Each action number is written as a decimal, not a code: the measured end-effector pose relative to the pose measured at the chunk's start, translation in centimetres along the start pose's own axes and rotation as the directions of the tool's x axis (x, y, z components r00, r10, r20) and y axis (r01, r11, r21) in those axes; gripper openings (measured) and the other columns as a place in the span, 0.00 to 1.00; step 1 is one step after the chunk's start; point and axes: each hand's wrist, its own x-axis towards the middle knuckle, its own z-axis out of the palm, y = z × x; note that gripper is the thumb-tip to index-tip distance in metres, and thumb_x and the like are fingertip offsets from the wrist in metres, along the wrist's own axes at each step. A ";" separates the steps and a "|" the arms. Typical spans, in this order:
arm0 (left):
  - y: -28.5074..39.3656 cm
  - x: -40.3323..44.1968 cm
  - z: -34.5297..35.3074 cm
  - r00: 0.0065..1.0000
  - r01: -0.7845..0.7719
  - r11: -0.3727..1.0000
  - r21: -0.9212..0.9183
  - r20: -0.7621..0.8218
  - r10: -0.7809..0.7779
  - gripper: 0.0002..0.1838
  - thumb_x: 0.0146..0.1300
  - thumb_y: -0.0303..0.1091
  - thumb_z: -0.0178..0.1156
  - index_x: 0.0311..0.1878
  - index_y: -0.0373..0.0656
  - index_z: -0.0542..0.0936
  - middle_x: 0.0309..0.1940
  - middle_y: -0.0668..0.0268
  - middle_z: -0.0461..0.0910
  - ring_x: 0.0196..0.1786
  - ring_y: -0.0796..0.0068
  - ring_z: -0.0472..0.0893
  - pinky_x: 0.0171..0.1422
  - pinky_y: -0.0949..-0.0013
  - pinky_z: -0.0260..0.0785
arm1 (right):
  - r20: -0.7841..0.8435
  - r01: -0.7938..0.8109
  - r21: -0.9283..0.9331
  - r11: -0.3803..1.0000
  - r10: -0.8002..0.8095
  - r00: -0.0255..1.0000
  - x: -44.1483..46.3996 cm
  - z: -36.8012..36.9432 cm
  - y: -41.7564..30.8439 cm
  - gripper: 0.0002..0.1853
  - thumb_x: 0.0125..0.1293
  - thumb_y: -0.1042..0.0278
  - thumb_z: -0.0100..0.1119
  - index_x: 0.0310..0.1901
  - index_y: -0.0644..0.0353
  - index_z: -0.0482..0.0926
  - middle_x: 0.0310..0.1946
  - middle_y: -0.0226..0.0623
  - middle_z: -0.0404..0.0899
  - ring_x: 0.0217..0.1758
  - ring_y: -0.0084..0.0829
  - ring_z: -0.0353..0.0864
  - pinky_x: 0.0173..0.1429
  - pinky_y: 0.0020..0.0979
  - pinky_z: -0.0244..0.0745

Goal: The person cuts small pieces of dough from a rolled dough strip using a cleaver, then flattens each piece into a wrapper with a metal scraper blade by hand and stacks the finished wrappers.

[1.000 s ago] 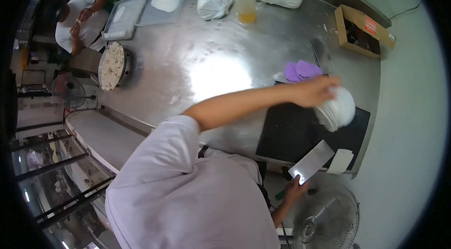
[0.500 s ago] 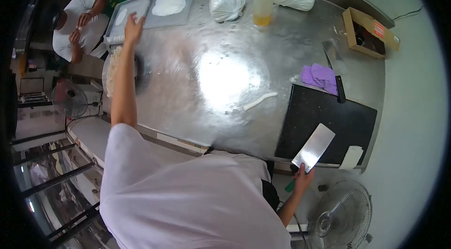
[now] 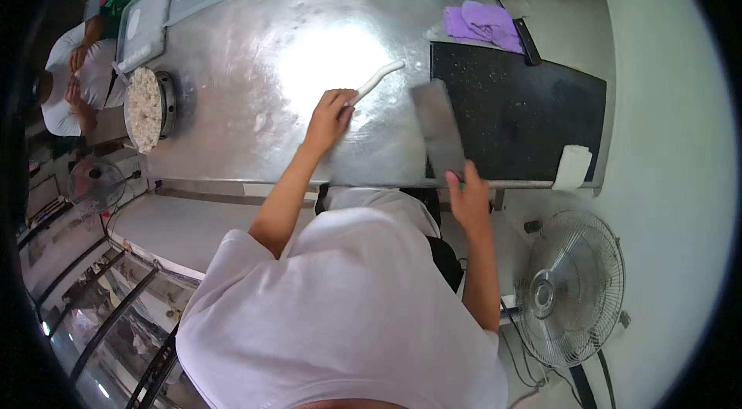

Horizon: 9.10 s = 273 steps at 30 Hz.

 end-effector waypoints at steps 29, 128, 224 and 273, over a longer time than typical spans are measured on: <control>8.5 5.6 5.3 0.979 0.009 0.895 -0.447 0.187 0.084 0.08 0.70 0.22 0.63 0.49 0.38 0.77 0.36 0.60 0.86 0.40 0.72 0.86 0.48 0.68 0.78 | -0.337 -0.217 0.305 0.928 0.318 0.886 -5.9 3.0 1.8 0.20 0.74 0.58 0.64 0.57 0.64 0.73 0.41 0.54 0.85 0.42 0.52 0.87 0.46 0.46 0.78; 25.6 11.7 32.2 0.131 -0.957 0.281 -0.078 0.745 0.654 0.64 0.46 0.81 0.66 0.85 0.69 0.53 0.87 0.60 0.47 0.86 0.47 0.48 0.75 0.13 0.38 | -0.365 -0.407 0.246 0.880 0.473 0.802 -1.8 -3.4 14.2 0.46 0.48 0.48 0.85 0.59 0.71 0.71 0.41 0.64 0.85 0.47 0.61 0.88 0.51 0.51 0.84; 32.1 14.1 25.5 -0.403 -0.831 0.353 -0.430 0.903 0.149 0.10 0.57 0.23 0.65 0.43 0.40 0.85 0.45 0.53 0.88 0.52 0.51 0.87 0.59 0.53 0.77 | -0.049 -0.424 0.477 0.770 0.505 0.862 -11.6 9.0 7.3 0.31 0.66 0.57 0.73 0.64 0.64 0.72 0.50 0.56 0.85 0.52 0.54 0.87 0.56 0.45 0.80; -2.5 5.6 -0.2 0.943 -0.332 0.942 0.050 0.042 0.331 0.06 0.63 0.26 0.69 0.41 0.38 0.82 0.46 0.56 0.84 0.43 0.61 0.84 0.44 0.62 0.79 | 0.155 -0.097 -0.201 0.975 0.130 0.979 5.7 11.1 -7.1 0.21 0.74 0.63 0.62 0.59 0.65 0.68 0.35 0.62 0.84 0.41 0.67 0.83 0.46 0.60 0.76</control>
